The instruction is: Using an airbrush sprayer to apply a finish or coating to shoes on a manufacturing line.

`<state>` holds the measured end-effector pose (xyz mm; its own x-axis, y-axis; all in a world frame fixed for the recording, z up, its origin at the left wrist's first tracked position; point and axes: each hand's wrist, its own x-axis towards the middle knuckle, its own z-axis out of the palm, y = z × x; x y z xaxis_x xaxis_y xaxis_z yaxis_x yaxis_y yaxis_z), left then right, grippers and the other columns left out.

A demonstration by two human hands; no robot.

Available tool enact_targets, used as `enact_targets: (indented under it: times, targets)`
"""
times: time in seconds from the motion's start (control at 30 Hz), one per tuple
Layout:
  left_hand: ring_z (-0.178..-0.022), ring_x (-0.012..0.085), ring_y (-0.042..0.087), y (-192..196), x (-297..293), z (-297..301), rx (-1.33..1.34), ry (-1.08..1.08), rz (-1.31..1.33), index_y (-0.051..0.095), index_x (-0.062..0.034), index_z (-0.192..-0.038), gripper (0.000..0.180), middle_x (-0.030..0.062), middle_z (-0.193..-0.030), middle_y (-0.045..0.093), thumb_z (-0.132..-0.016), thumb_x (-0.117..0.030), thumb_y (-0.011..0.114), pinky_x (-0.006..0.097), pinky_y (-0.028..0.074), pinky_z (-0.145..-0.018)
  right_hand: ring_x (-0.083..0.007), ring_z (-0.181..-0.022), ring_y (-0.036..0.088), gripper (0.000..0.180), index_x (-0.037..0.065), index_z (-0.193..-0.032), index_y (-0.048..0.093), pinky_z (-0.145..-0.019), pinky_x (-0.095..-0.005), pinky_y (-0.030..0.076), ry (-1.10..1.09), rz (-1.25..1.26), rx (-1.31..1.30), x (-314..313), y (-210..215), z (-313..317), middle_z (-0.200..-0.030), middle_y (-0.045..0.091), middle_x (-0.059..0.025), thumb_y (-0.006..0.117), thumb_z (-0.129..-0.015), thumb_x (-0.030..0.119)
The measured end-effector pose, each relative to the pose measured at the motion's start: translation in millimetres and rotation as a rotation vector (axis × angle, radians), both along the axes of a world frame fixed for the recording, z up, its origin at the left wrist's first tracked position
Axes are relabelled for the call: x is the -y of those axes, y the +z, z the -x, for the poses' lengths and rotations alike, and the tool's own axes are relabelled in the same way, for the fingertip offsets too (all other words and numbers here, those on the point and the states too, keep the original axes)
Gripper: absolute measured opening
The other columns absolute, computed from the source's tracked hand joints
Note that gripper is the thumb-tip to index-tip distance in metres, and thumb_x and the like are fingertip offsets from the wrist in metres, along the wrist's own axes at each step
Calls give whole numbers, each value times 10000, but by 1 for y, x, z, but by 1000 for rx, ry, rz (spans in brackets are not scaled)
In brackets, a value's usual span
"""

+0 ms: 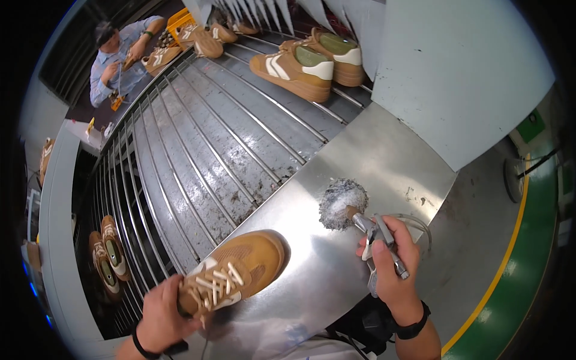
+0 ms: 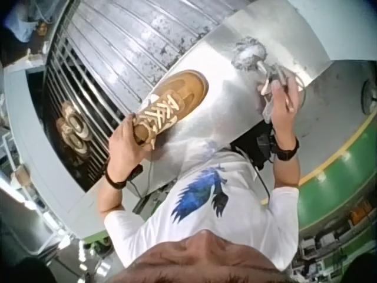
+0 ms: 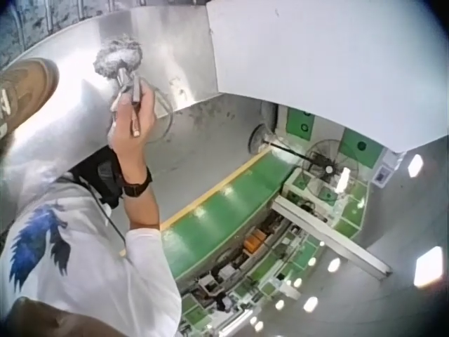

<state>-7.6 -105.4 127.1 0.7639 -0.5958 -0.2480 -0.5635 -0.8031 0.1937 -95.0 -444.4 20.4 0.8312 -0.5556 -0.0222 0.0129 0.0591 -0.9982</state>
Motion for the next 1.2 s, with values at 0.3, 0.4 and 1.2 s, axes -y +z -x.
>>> enact_targets:
  times: [0.3,0.4,1.2]
  targets:
    - [-995,451,612,-10,-17,81,436,-160,130,491,103,-1177,530,317,-1108,589,-822,-231,700,479,521,-844,-142,-738,630,390,-49,-1166,498,-648,-261,489,174,-102,5,-23,17,-11,-861,642,-105,588,-893,214]
    - [-990,409,628,-14,-29,85,468,-212,154,540,83,-1122,375,289,-1099,606,-860,-167,637,460,535,-841,-138,-698,618,405,-39,-1177,497,-630,-257,478,77,-68,11,-21,7,-18,-833,635,-98,562,-901,250]
    - [-959,256,657,-17,-67,27,466,-520,404,640,-66,-1030,206,130,-1052,664,-906,-217,574,339,528,-864,-152,-659,685,333,-78,-1039,603,-595,-240,531,1305,145,-137,-156,109,-120,-770,700,-91,607,-840,189]
